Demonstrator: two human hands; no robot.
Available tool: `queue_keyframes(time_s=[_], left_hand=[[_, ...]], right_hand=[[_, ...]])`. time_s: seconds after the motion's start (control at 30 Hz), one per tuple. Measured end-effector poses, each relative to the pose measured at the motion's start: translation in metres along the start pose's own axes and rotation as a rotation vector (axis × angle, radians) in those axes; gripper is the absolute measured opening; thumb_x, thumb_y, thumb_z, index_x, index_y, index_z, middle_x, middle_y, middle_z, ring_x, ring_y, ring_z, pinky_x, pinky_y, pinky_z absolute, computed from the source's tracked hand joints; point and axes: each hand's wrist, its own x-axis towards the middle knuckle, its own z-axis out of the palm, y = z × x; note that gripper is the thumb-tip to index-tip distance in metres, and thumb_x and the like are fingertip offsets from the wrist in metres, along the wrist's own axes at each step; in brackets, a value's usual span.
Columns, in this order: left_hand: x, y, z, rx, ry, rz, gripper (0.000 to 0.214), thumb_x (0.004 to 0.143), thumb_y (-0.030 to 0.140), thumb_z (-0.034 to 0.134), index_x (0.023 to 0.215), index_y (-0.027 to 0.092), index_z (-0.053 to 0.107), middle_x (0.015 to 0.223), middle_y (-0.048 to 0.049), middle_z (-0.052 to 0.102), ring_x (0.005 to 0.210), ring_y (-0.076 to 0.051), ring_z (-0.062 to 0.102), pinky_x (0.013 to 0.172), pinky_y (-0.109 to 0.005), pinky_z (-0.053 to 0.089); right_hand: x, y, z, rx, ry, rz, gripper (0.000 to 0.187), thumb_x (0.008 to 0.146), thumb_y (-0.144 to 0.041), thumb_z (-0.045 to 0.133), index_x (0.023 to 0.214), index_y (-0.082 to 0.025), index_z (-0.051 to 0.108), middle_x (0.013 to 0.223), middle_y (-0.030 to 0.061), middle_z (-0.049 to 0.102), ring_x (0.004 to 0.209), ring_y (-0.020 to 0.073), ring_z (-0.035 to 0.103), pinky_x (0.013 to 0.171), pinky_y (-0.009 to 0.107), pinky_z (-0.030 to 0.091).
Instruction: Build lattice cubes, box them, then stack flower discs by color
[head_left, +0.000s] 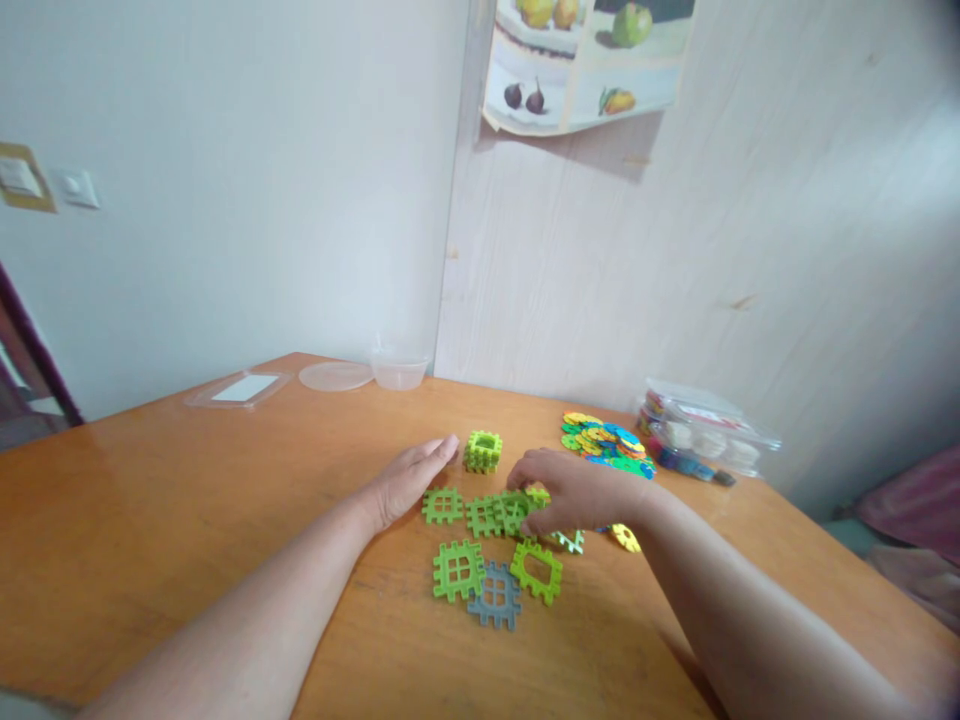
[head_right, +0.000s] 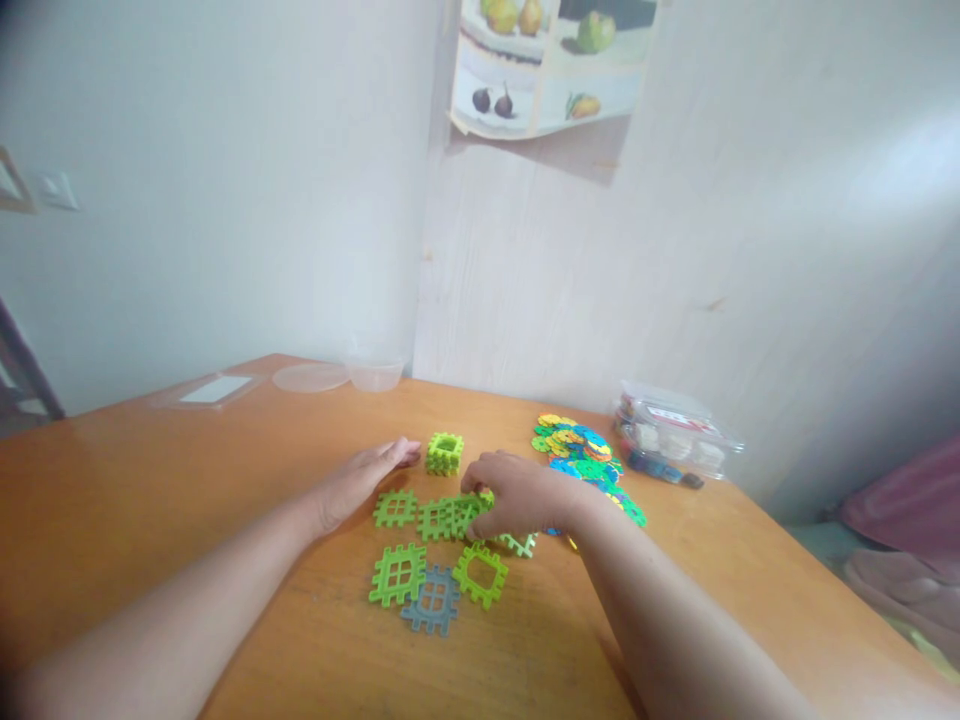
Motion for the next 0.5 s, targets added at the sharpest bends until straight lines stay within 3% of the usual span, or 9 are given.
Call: queue_keyframes(time_s=[0.2,0.37,0.5], left_hand=[[0.001,-0.003,-0.002,0.047,0.025,-0.025,0.054,0.089,0.065,0.045,0.11,0.025,0.073,0.114,-0.0055,0.073,0.113,-0.028,0.063,0.101,-0.036,0.043],[0.001,-0.004,-0.003,0.073,0.046,-0.038,0.057,0.089,0.067,0.045,0.113,0.023,0.073,0.115,-0.0073,0.073,0.114,-0.029,0.062,0.103,-0.038,0.042],[0.001,-0.003,-0.003,0.097,0.022,-0.038,0.06,0.091,0.066,0.041,0.117,0.021,0.07,0.12,-0.0077,0.072,0.117,-0.027,0.061,0.105,-0.038,0.041]], right_hand=[[0.016,0.031,0.006,0.015,0.261,0.251,0.041,0.08,-0.037,0.066,0.115,-0.016,0.065,0.114,0.0106,0.069,0.098,0.0244,0.064,0.082,0.034,0.048],[0.025,0.041,0.017,-0.036,0.236,0.27,0.048,0.077,-0.04,0.07,0.117,-0.015,0.065,0.116,0.0129,0.07,0.1,0.0255,0.064,0.083,0.033,0.047],[0.017,0.035,0.007,-0.04,0.207,0.267,0.041,0.079,-0.044,0.068,0.11,-0.017,0.068,0.111,0.0109,0.071,0.096,0.0244,0.065,0.08,0.032,0.047]])
